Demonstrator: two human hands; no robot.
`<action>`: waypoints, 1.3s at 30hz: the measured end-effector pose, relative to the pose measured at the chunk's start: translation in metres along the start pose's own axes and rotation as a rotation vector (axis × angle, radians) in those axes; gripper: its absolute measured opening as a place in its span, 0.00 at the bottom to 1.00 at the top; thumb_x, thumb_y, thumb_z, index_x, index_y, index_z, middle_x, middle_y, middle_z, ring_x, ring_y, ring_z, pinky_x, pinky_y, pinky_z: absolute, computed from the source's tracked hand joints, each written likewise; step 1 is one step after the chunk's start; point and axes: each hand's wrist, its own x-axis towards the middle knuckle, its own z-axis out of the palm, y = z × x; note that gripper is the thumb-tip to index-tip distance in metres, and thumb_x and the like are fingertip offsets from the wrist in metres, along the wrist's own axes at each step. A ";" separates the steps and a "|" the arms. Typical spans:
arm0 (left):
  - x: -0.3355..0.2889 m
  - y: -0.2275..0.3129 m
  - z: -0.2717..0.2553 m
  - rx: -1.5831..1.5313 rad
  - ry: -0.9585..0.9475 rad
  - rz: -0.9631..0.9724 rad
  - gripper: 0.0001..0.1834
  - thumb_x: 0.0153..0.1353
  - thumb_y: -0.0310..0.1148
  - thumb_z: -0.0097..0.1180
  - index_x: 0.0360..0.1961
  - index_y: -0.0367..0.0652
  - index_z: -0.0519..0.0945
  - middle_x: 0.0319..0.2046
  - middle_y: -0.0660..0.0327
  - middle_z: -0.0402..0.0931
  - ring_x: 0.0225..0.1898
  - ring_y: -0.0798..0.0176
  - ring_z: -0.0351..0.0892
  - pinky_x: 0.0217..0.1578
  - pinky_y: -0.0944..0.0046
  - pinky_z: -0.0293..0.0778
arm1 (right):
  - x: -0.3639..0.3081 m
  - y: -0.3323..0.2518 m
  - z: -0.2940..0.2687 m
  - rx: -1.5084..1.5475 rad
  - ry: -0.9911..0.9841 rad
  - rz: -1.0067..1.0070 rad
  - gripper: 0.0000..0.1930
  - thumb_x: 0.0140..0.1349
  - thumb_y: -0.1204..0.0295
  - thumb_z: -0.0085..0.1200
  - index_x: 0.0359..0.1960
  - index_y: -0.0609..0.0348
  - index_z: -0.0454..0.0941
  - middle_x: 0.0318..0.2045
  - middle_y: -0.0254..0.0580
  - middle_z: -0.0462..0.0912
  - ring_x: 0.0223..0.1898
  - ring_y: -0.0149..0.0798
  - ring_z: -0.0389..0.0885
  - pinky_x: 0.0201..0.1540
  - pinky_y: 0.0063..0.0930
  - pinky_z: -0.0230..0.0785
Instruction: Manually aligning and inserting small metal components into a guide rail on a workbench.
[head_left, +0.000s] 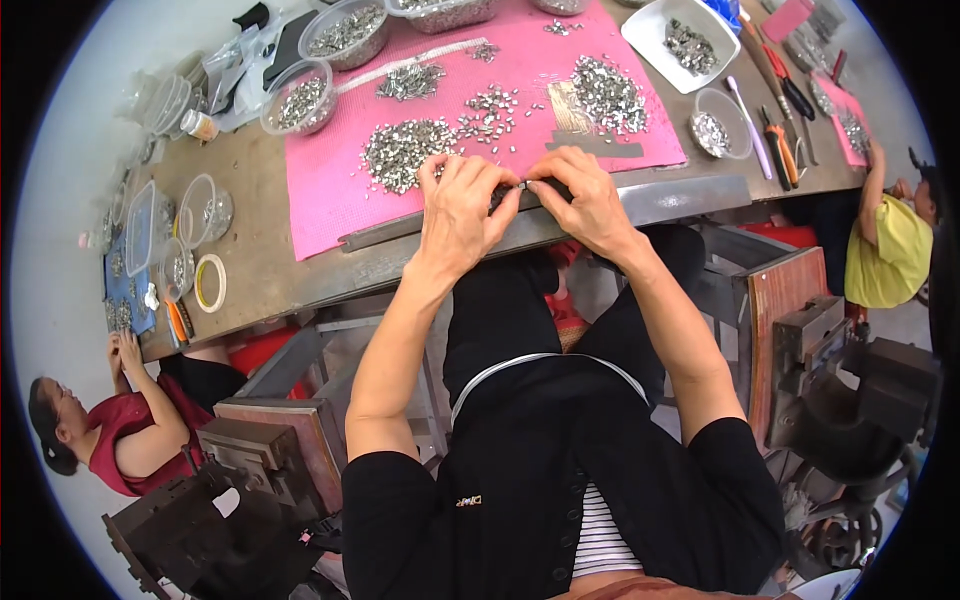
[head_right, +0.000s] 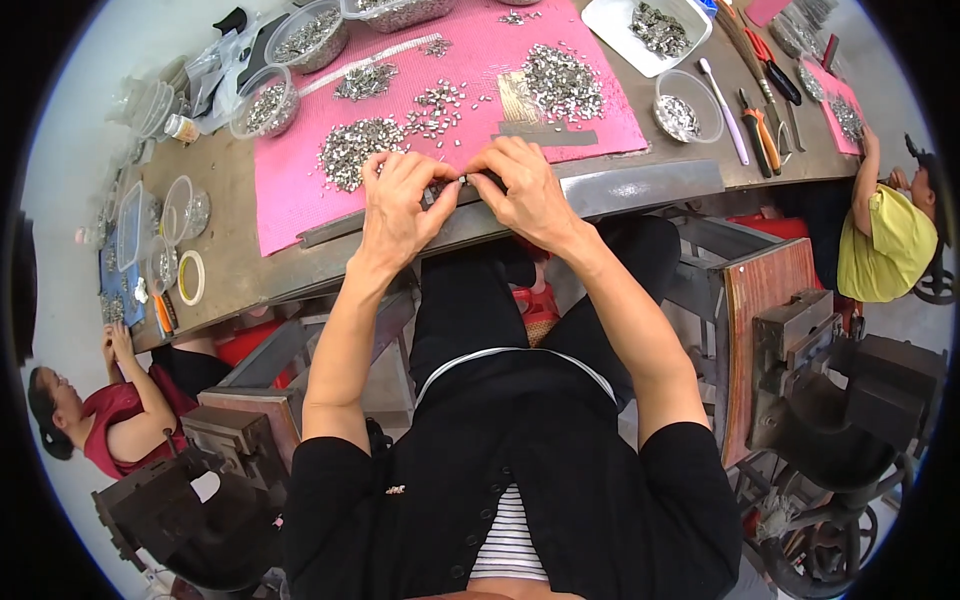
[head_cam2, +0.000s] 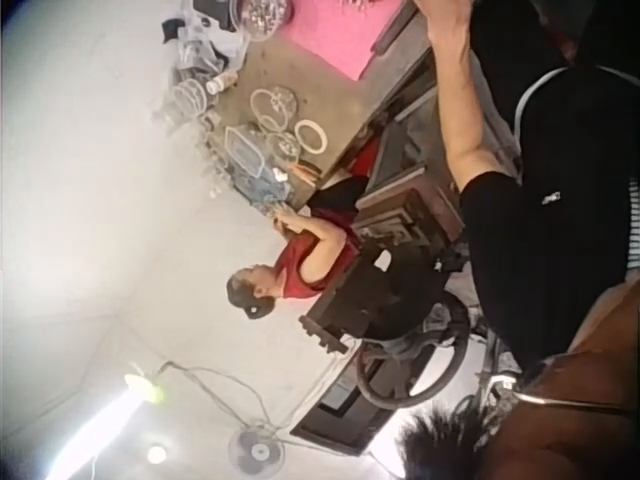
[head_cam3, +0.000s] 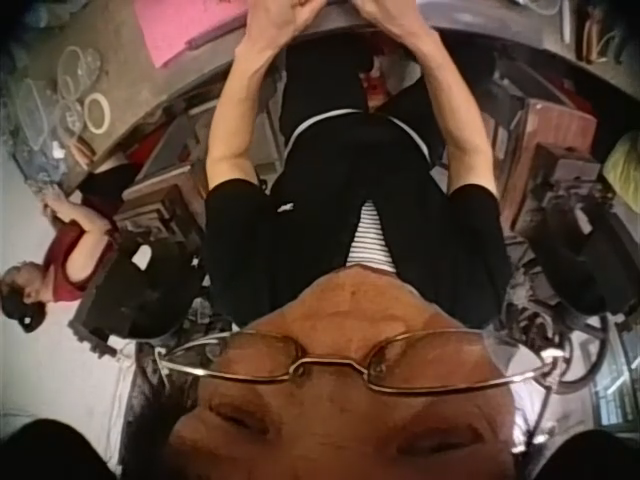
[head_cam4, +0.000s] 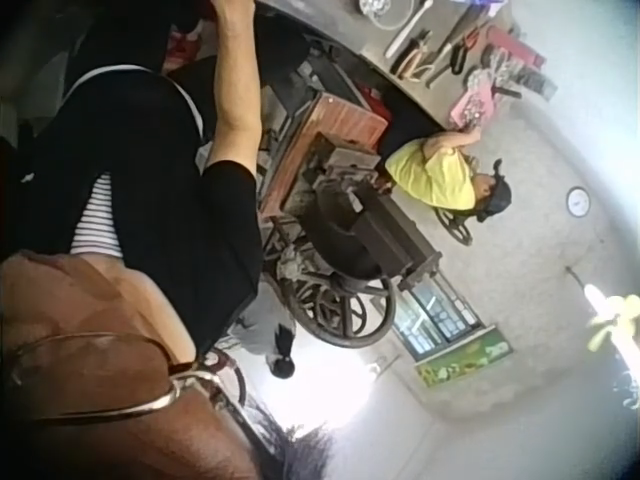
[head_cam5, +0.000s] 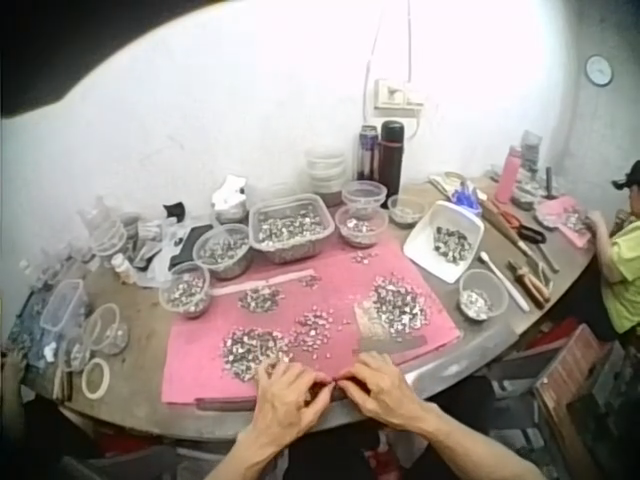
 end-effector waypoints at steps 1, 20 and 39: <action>-0.001 0.000 0.002 -0.001 0.001 0.002 0.07 0.55 0.31 0.67 0.35 0.46 0.83 0.33 0.66 0.80 0.40 0.60 0.77 0.58 0.51 0.60 | -0.001 0.000 0.001 -0.002 0.001 0.000 0.07 0.57 0.78 0.64 0.38 0.59 0.82 0.36 0.41 0.82 0.39 0.46 0.80 0.45 0.37 0.69; -0.005 0.006 0.006 -0.005 0.005 -0.048 0.06 0.60 0.29 0.65 0.37 0.45 0.82 0.33 0.63 0.78 0.41 0.57 0.77 0.62 0.44 0.59 | 0.044 0.021 0.008 0.010 -0.096 0.054 0.06 0.59 0.75 0.62 0.38 0.60 0.85 0.31 0.45 0.80 0.36 0.48 0.81 0.41 0.39 0.72; 0.013 -0.006 0.003 0.112 0.093 -0.050 0.08 0.63 0.31 0.62 0.43 0.47 0.82 0.39 0.63 0.80 0.49 0.56 0.76 0.62 0.38 0.56 | 0.005 0.000 -0.011 -0.056 -0.057 -0.027 0.03 0.61 0.76 0.60 0.36 0.59 0.82 0.32 0.40 0.78 0.39 0.45 0.77 0.44 0.39 0.65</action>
